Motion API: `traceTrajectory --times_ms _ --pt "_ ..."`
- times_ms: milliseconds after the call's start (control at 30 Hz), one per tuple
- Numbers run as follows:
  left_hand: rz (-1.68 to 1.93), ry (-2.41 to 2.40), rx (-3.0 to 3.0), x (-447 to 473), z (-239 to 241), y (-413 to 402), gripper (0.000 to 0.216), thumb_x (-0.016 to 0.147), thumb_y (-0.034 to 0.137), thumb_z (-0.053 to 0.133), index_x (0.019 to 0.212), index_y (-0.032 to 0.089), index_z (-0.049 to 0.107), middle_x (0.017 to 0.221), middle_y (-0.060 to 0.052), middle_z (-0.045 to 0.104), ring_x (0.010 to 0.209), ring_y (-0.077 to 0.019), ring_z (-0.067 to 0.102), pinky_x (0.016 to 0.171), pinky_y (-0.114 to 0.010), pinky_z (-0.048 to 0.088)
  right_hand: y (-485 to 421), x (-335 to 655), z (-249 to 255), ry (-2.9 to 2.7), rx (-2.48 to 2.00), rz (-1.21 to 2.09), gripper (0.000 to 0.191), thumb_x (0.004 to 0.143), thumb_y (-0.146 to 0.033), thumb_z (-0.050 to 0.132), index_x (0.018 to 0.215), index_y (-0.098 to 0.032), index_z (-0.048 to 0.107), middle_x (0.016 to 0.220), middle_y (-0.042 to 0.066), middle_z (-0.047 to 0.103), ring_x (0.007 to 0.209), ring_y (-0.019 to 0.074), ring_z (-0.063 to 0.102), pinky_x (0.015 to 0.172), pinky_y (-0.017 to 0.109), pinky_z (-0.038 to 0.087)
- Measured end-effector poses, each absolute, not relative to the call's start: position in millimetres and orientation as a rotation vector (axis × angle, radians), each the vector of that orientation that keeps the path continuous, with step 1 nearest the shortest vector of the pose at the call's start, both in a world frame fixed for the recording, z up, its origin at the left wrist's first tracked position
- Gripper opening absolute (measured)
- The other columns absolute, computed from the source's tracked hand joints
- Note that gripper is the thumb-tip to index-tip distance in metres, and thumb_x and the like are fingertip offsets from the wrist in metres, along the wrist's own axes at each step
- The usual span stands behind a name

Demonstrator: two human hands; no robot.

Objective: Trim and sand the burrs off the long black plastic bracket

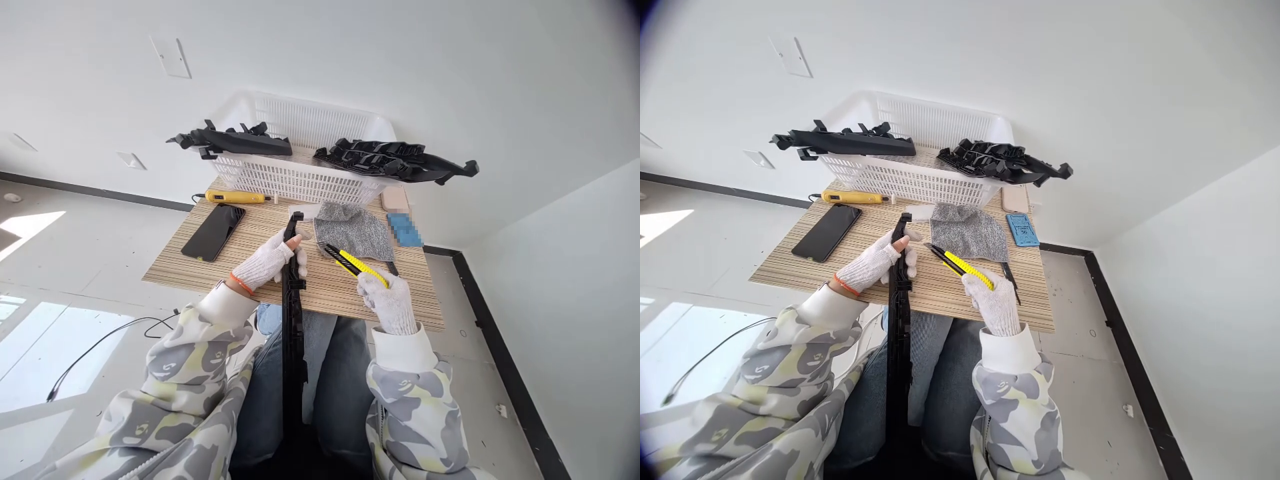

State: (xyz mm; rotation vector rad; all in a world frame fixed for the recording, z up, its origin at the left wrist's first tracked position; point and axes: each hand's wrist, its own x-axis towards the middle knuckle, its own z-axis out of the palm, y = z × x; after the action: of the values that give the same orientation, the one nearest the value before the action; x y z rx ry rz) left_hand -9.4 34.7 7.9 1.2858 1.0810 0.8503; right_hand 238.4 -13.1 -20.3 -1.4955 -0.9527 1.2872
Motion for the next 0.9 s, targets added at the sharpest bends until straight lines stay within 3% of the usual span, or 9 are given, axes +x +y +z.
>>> traceTrajectory --times_ms 367,900 --pt "0.810 1.082 1.248 -18 11 38 0.066 0.094 0.065 0.063 0.142 0.021 0.051 0.073 0.002 0.064 0.058 -0.0163 0.069 0.033 -0.018 0.025 -13 240 -24 -0.986 -1.527 1.240 0.045 0.066 -0.053 0.083 0.087 -0.015 0.073 0.054 -0.004 0.058 0.042 0.0071 0.040 0.039 0.021 0.032" --pt "0.752 0.994 1.162 -25 8 31 0.071 0.091 0.064 0.070 0.146 0.023 0.053 0.074 0.001 0.065 0.060 -0.0168 0.071 0.034 -0.016 0.027 -13 239 -21 -0.973 -1.541 1.243 0.045 0.064 -0.053 0.084 0.086 -0.015 0.072 0.053 -0.004 0.058 0.041 0.0069 0.040 0.038 0.021 0.030"
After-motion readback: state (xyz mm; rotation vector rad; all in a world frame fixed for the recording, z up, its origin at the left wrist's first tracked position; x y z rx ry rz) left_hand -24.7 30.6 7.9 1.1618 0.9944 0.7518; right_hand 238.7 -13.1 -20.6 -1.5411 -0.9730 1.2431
